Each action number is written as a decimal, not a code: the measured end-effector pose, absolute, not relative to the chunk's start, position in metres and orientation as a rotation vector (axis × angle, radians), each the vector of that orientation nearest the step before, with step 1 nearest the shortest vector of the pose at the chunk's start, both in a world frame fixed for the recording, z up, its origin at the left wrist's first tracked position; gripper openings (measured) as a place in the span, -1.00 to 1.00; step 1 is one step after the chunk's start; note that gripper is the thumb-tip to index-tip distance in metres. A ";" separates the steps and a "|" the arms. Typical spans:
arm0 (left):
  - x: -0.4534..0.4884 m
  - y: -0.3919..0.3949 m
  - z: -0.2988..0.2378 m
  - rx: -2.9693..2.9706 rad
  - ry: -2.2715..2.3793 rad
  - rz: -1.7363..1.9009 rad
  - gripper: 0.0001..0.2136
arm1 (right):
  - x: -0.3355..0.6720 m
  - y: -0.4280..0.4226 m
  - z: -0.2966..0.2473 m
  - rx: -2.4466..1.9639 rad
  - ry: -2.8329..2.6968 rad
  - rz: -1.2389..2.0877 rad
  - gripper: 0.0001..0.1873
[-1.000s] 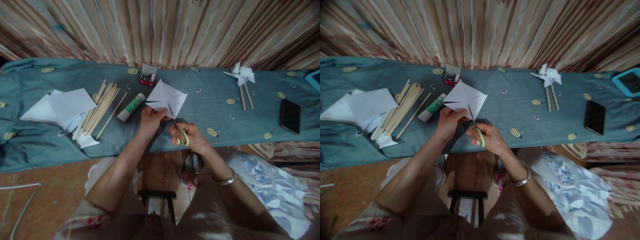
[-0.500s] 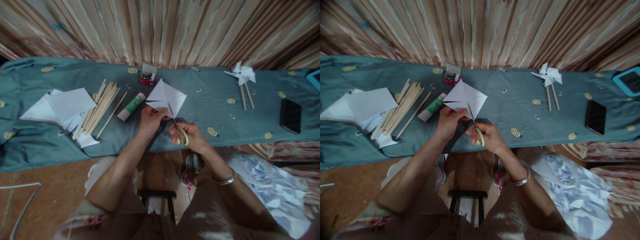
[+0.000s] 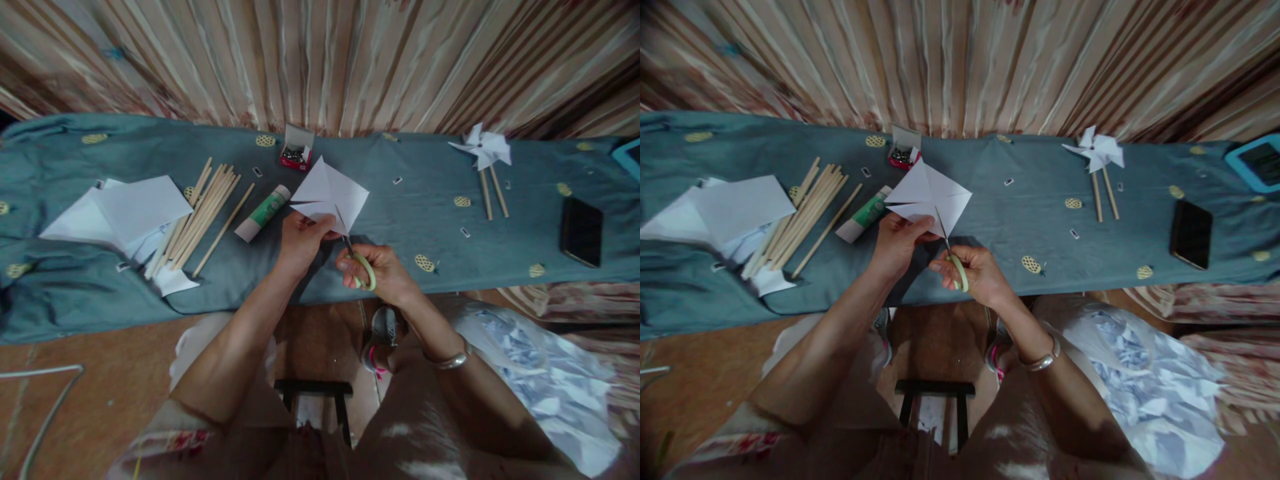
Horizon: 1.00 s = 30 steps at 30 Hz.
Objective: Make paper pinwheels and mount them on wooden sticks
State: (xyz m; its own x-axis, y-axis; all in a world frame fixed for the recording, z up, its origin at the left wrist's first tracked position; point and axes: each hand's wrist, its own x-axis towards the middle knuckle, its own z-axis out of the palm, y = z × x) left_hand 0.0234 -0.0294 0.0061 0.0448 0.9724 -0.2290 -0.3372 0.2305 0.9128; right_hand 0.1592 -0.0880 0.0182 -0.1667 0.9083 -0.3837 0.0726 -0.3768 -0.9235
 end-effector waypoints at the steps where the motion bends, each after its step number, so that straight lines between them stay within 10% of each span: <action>1: 0.024 -0.030 0.006 0.786 1.043 1.183 -0.85 | 0.159 -0.088 0.018 -1.435 -1.169 1.616 -0.52; 18: 0.007 -0.024 0.007 0.740 1.015 1.207 -0.70 | 0.207 -0.108 0.040 -1.512 -1.454 1.752 -0.55; 30: -0.003 -0.034 -0.007 1.115 1.027 0.873 -0.55 | 0.254 -0.104 0.025 -2.393 -1.788 0.034 -0.47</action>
State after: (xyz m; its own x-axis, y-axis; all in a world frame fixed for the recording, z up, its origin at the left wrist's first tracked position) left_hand -0.0032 -0.0342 -0.0075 0.3007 0.9318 -0.2031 -0.0502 0.2282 0.9723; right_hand 0.2539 -0.1035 0.0249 0.2874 0.9549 0.0742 0.9515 -0.2758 -0.1365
